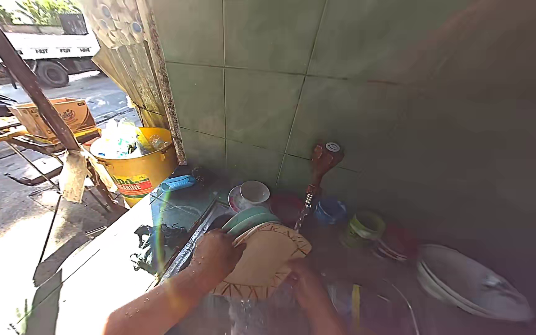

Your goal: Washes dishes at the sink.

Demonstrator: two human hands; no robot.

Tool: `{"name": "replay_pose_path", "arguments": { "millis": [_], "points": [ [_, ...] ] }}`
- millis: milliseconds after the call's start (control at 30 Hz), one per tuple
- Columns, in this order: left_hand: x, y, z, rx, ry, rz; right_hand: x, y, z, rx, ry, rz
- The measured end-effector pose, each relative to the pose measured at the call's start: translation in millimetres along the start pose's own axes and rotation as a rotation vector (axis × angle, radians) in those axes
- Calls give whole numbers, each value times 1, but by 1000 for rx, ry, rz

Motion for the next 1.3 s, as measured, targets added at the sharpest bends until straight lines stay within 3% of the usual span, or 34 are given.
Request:
{"name": "replay_pose_path", "arguments": {
  "millis": [100, 167, 233, 367, 500, 600, 700, 767, 867, 933, 1067, 1167, 1233, 1300],
  "points": [
    [-7, 13, 9, -90, 122, -135, -21, -17, -9, 4, 184, 298],
    [-12, 20, 16, -112, 176, -162, -37, -27, -14, 15, 264, 342],
    [-19, 26, 24, -90, 187, -144, -46, -38, -15, 7, 172, 213],
    [-36, 34, 40, -40, 214, -50, -60, -63, -6, -67, -262, -306],
    [-48, 38, 57, 4, 136, 36, -98, -55, -15, -92, -184, -440],
    [-49, 39, 77, 119, -44, 45, -153, -28, -43, -19, 36, -251],
    [-47, 40, 95, 368, -303, 15, -244, -15, -56, 26, 292, 102],
    [-48, 39, 101, 475, -443, -1, -302, -24, -51, -10, 427, 392],
    [-49, 40, 102, 475, -499, 23, -351, -62, -32, -125, 462, 767],
    [-53, 42, 103, 460, -499, 41, -359, -88, -21, -204, 443, 917],
    [-64, 48, 107, 501, -510, 51, -358, -109, -17, -188, 467, 1012],
    [-74, 51, 107, 481, -509, 71, -356, -110, -8, -256, 612, 1045],
    [-76, 53, 106, 456, -512, 86, -354, -108, -4, -314, 768, 1225],
    [-74, 54, 106, 401, -523, 91, -340, -108, -3, -395, 672, 1488]
  ]
}}
Point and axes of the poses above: each hand's wrist, its own z-axis away from the middle knuckle, its own y-axis out of the back of the hand, x = y × z, the point moved 5 cm from there along -z, towards the middle knuckle, and after that the axes turned 13 degrees about y, right-handed, at the moved point
